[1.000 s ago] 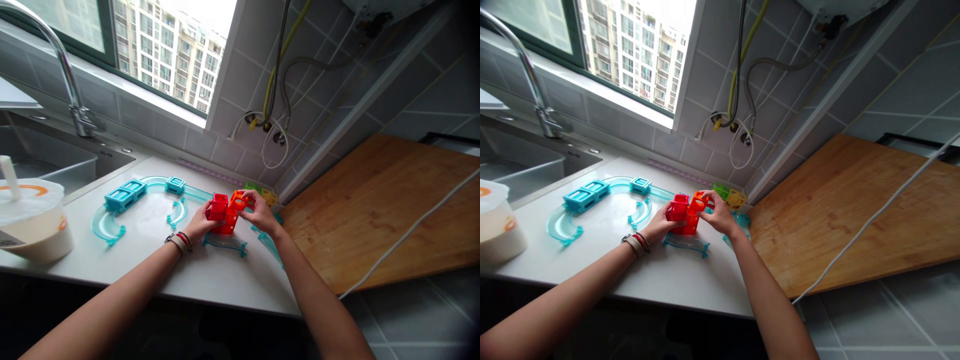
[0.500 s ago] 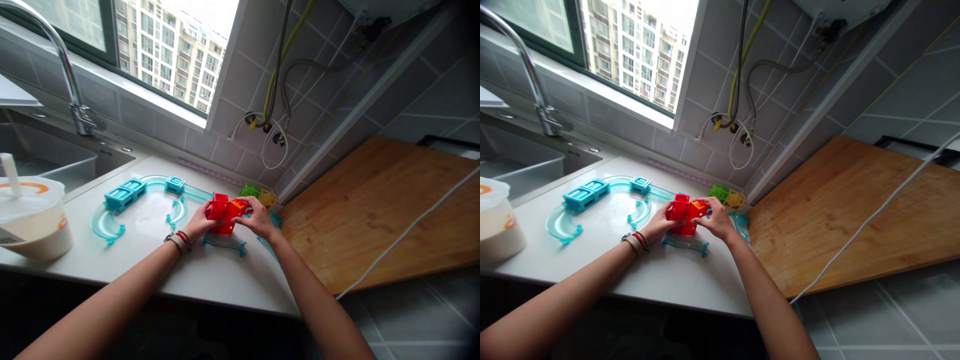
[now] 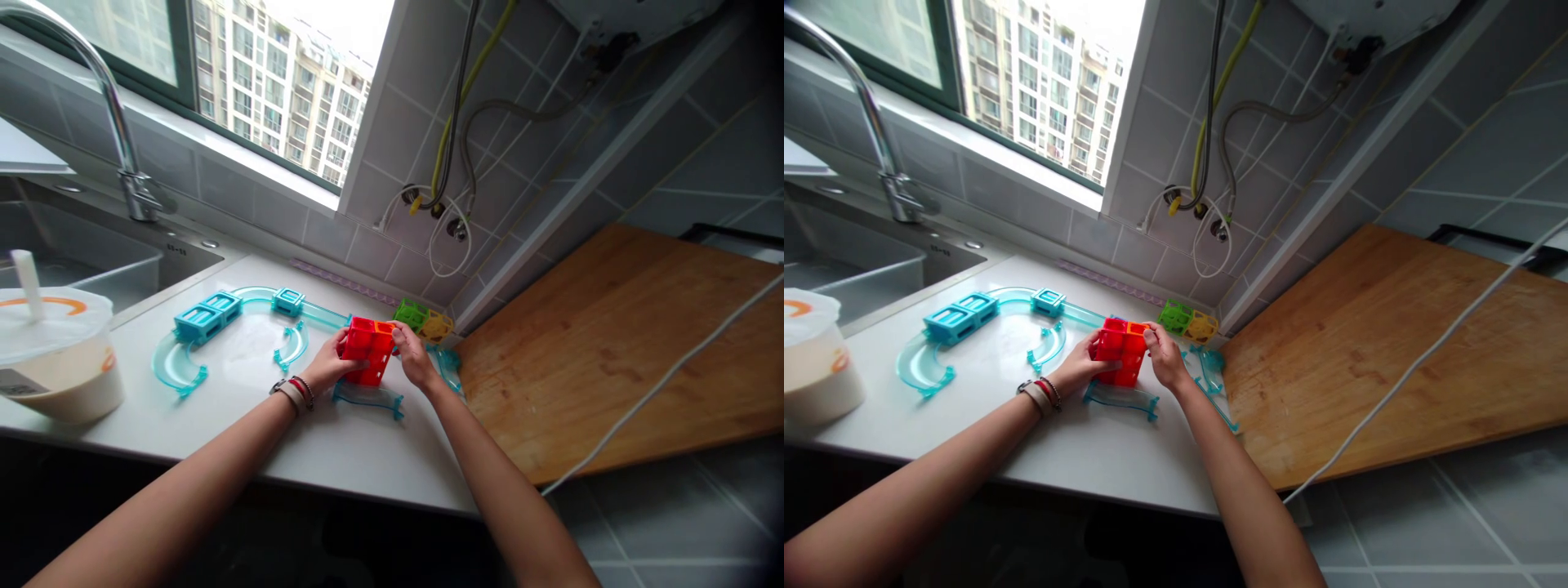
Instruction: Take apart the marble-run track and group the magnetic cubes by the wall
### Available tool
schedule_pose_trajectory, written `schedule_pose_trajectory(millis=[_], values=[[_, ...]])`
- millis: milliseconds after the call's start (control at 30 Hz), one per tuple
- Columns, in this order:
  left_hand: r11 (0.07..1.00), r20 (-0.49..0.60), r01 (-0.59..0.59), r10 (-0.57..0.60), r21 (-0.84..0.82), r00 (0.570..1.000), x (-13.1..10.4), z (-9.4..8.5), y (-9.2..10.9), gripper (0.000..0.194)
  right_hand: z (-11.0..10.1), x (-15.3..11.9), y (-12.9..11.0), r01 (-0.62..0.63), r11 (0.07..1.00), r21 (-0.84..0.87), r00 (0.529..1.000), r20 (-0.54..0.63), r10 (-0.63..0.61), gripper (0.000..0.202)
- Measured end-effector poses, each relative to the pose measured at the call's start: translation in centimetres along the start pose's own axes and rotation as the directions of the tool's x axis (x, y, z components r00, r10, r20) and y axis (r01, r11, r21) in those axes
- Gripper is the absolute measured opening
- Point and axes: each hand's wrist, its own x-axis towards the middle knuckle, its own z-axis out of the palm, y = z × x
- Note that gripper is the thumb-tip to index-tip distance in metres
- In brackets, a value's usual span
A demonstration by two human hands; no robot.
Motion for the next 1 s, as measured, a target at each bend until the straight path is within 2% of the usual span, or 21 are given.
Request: schedule_pose_trajectory(millis=[300, 433, 500, 567, 633, 767, 1000], values=[[0.999, 0.016, -0.012, 0.012, 0.031, 1.0, -0.1, 0.0, 0.3, 0.074, 0.3, -0.2, 0.7, -0.019, 0.985, 0.169, 1.0, 0.026, 0.015, 0.06], [0.994, 0.006, -0.063, 0.063, 0.089, 0.998, 0.0, -0.1, 0.1, 0.072, 0.6, -0.1, 1.6, -0.006, 0.984, 0.177, 0.989, -0.142, 0.031, 0.057], [0.987, 0.04, -0.096, 0.092, 0.126, 0.995, 0.0, -0.2, 0.0, 0.073, 0.9, -0.1, 1.7, 0.004, 0.99, 0.138, 0.971, -0.238, 0.029, 0.056], [0.979, 0.081, -0.122, 0.11, 0.164, 0.991, 0.0, -0.2, -0.1, 0.073, 1.2, -0.2, 1.6, 0.016, 0.996, 0.085, 0.961, -0.277, 0.008, 0.053], [0.973, 0.084, -0.137, 0.123, 0.188, 0.989, 0.0, -0.2, -0.2, 0.073, 1.5, -0.3, 1.1, 0.042, 0.998, 0.046, 0.966, -0.256, -0.028, 0.049], [0.967, 0.024, -0.151, 0.149, 0.205, 0.989, 0.0, -0.2, 0.0, 0.073, 1.3, -0.6, 0.2, 0.106, 0.994, 0.017, 0.977, -0.186, -0.101, 0.045], [0.975, 0.048, -0.12, 0.114, 0.185, 0.992, 0.0, 0.0, 0.1, 0.074, 0.0, -0.1, 0.0, 0.042, 0.998, 0.048, 0.992, -0.121, -0.036, 0.047]])
